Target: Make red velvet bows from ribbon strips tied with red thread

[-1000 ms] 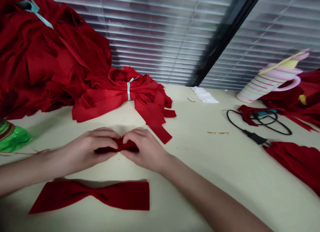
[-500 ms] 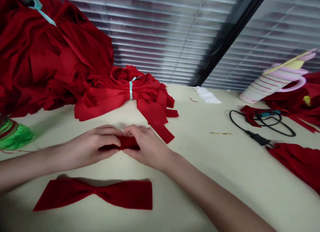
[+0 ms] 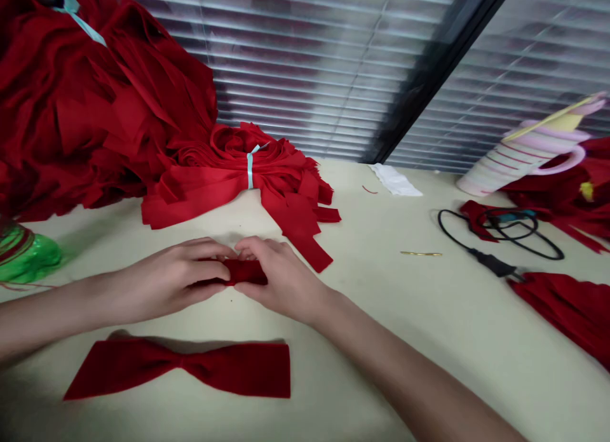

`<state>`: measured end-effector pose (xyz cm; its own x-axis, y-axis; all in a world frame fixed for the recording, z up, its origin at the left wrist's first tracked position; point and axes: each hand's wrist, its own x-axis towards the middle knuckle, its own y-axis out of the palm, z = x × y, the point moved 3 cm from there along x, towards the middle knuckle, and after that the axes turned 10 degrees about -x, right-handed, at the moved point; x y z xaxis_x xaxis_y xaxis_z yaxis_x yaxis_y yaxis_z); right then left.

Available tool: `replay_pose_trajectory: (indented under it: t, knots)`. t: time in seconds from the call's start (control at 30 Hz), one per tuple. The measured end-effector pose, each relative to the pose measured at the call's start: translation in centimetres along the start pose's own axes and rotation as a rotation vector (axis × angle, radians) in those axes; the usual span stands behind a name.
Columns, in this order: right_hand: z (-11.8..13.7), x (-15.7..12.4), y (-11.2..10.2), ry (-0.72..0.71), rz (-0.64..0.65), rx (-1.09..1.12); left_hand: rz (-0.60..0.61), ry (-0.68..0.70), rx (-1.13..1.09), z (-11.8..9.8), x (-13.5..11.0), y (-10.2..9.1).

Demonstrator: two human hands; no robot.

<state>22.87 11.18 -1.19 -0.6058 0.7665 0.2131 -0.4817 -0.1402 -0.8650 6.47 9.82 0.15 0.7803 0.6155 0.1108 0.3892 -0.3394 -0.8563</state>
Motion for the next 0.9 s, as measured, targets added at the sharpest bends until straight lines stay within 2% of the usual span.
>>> replay_pose_trajectory:
  t: [0.13,0.37,0.6,0.77,0.9]
  knots:
    - [0.1,-0.1,-0.1,-0.027,-0.017,-0.027,0.003,0.007,-0.005,0.1,0.0,0.0]
    - [0.9,-0.4,-0.1,-0.171,-0.192,-0.073,0.003,0.026,-0.033,0.0,0.1,0.0]
    - [1.0,-0.4,0.7,-0.177,-0.127,-0.153,0.032,0.073,0.038,-0.5,-0.1,-0.4]
    - [1.2,-0.5,0.6,-0.167,-0.095,-0.188,0.1,0.136,0.102,-0.8,-0.1,-0.9]
    - [1.7,-0.8,0.6,-0.171,-0.05,-0.191,0.171,0.11,0.056,-1.4,-0.2,-1.2]
